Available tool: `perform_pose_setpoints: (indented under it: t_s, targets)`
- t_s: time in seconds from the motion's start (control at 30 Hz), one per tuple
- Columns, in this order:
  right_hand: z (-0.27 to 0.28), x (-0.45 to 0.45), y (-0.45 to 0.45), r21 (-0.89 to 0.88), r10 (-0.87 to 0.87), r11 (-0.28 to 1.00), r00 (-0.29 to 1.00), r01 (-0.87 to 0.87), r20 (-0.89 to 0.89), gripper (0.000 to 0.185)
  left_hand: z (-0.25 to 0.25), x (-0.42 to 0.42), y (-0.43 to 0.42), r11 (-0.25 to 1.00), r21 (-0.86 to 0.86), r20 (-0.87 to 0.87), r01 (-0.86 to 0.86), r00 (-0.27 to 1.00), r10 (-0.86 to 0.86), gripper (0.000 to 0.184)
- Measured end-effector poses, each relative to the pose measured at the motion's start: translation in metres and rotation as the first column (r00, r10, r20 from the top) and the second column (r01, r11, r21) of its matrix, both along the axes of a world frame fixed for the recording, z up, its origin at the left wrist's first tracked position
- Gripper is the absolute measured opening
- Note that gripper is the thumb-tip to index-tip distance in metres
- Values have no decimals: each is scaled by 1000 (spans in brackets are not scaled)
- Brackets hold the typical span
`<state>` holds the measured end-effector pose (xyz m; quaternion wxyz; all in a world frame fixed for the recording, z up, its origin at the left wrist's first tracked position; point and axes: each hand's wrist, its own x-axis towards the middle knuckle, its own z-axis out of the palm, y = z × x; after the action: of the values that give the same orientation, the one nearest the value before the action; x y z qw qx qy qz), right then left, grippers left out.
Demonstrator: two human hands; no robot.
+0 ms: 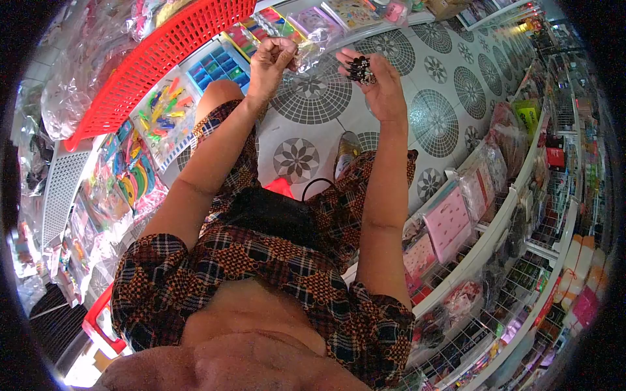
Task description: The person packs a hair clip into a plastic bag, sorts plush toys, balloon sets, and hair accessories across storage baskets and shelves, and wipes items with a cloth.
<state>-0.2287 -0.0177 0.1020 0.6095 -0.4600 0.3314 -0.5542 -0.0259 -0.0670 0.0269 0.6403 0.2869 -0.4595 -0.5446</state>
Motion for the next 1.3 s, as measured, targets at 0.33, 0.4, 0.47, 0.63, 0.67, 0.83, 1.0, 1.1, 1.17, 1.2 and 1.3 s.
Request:
perform_pose_setpoints:
  t_s: [0.33, 0.4, 0.47, 0.63, 0.67, 0.83, 1.0, 1.1, 1.17, 1.2, 1.3]
  targets:
    - [-7, 11, -4, -43, 84, 995, 996, -86, -37, 38, -1, -2, 2, 995, -63, 116, -76, 990, 83, 9]
    - [-7, 16, -3, -48, 84, 995, 996, -85, -17, 36, 0, -2, 3, 998, -54, 107, -44, 993, 50, 9]
    - [-7, 18, -3, -33, 86, 996, 996, -86, 20, 31, 2, -3, 6, 999, -45, 97, -12, 995, 16, 10]
    - [-19, 19, -6, -5, -46, 999, 994, 46, -101, 24, -10, -5, 5, 999, 0, 144, 52, 988, -52, 18]
    - [-21, 21, -7, -7, -136, 990, 969, 137, -205, 23, -15, -6, 4, 999, -1, 145, 54, 988, -53, 18]
    - [-22, 33, -4, -404, -416, 898, 639, 176, -647, 32, -15, -9, 17, 877, 454, 99, 157, 969, -225, 83]
    - [-20, 48, 5, -683, -543, 716, 501, -143, -674, 41, 5, -7, 25, 703, 329, -457, 631, 758, -466, 91]
    - [-17, 60, 12, -661, -502, 700, 473, -269, -724, 42, 10, -7, 25, 719, 282, -620, 635, 693, -368, 91]
    - [-19, 62, 16, -638, -501, 714, 427, -289, -753, 42, -9, -6, 10, 736, 136, -663, 663, 613, -430, 86]
    - [-18, 63, 16, -633, -490, 704, 426, -322, -761, 42, 3, -6, 15, 777, 113, -674, 619, 623, -398, 82]
    - [-15, 58, 19, -543, -397, 756, 402, -366, -825, 42, 11, -2, 18, 737, -6, -723, 676, 506, -470, 72]
